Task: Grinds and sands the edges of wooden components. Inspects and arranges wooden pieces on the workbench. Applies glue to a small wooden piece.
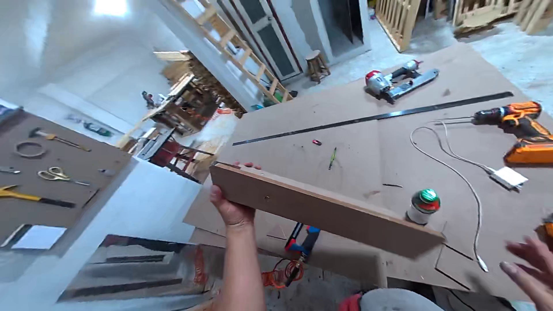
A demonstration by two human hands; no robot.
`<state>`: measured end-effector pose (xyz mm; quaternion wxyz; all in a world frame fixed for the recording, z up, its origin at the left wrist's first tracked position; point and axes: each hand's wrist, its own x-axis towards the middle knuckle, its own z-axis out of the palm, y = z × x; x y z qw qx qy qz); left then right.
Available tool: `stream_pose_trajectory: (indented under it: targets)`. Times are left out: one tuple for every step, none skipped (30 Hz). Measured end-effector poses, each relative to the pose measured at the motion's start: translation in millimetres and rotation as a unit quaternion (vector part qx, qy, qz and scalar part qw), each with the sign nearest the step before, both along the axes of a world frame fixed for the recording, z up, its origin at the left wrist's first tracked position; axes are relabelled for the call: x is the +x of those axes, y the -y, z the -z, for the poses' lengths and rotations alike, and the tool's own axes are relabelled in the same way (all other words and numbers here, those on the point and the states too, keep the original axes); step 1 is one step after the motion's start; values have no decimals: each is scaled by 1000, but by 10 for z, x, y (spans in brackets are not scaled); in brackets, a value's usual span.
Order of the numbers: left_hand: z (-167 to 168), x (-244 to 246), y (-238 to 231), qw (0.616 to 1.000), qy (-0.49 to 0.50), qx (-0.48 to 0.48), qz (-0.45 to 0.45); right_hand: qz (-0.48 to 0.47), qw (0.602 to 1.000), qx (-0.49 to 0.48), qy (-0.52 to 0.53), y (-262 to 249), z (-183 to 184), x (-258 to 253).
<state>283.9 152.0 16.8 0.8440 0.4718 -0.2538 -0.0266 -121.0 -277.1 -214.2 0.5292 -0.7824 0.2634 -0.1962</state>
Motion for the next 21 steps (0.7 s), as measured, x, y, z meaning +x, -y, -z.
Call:
stream_pose_trajectory:
  targets:
    - [80, 30, 7, 1000, -17, -10, 5, -60, 994, 71, 51, -138, -123, 167]
    - [170, 70, 21, 999, -28, -15, 24, -103, 981, 141, 82, -269, -229, 352]
    - [265, 121, 48, 998, -36, -18, 55, -136, 965, 206, 91, -402, -347, 532]
    - [355, 159, 96, 995, -42, -17, 91, -174, 946, 262, 75, -538, -504, 687]
    - [408, 140, 190, 992, -54, -10, 112, -226, 924, 306, 48, -658, -668, 802]
    - [386, 44, 352, 990, -88, -15, 107, -283, 900, 332, 21, -758, -800, 889]
    - [250, -137, 569, 988, -141, -5, 70, -325, 886, 329, -5, -850, -915, 943]
    - [151, -272, 737, 981, -188, -10, 54, -347, 882, 317, -25, -934, -1027, 964]
    - [121, -340, 845, 975, -213, -16, 56, -355, 880, 314, -34, -999, -1130, 964]
    - [144, -359, 915, 973, -220, -14, 72, -345, 881, 324, -20, -1059, -1195, 951]
    - [204, -353, 968, 971, -221, -9, 86, -336, 879, 338, 3, -1092, -1231, 930]
    - [287, -333, 1015, 969, -229, 0, 87, -331, 877, 347, 26, -1101, -1254, 908]
    - [402, -306, 1041, 968, -238, 17, 80, -321, 879, 348, 52, -1113, -1260, 896]
    - [549, -281, 1055, 965, -249, 51, 68, -307, 885, 341, 78, -1137, -1255, 897]
    - [654, -296, 1070, 955, -272, 88, 74, -292, 893, 330, 94, -1161, -1265, 905]
    - [739, -353, 1078, 943, -290, 139, 82, -272, 907, 307, 98, -1199, -1283, 918]
    - [814, -439, 1068, 930, -299, 190, 96, -249, 926, 269, 91, -1256, -1291, 944]
    - [864, -552, 1045, 921, -294, 231, 112, -229, 945, 221, 75, -1306, -1272, 987]
    - [900, -684, 1000, 916, -279, 254, 136, -211, 961, 172, 57, -1353, -1224, 1041]
    - [937, -813, 935, 914, -254, 263, 175, -194, 972, 124, 38, -1391, -1153, 1095]
    - [975, -937, 872, 911, -229, 269, 212, -181, 979, 86, 26, -1427, -1058, 1135]
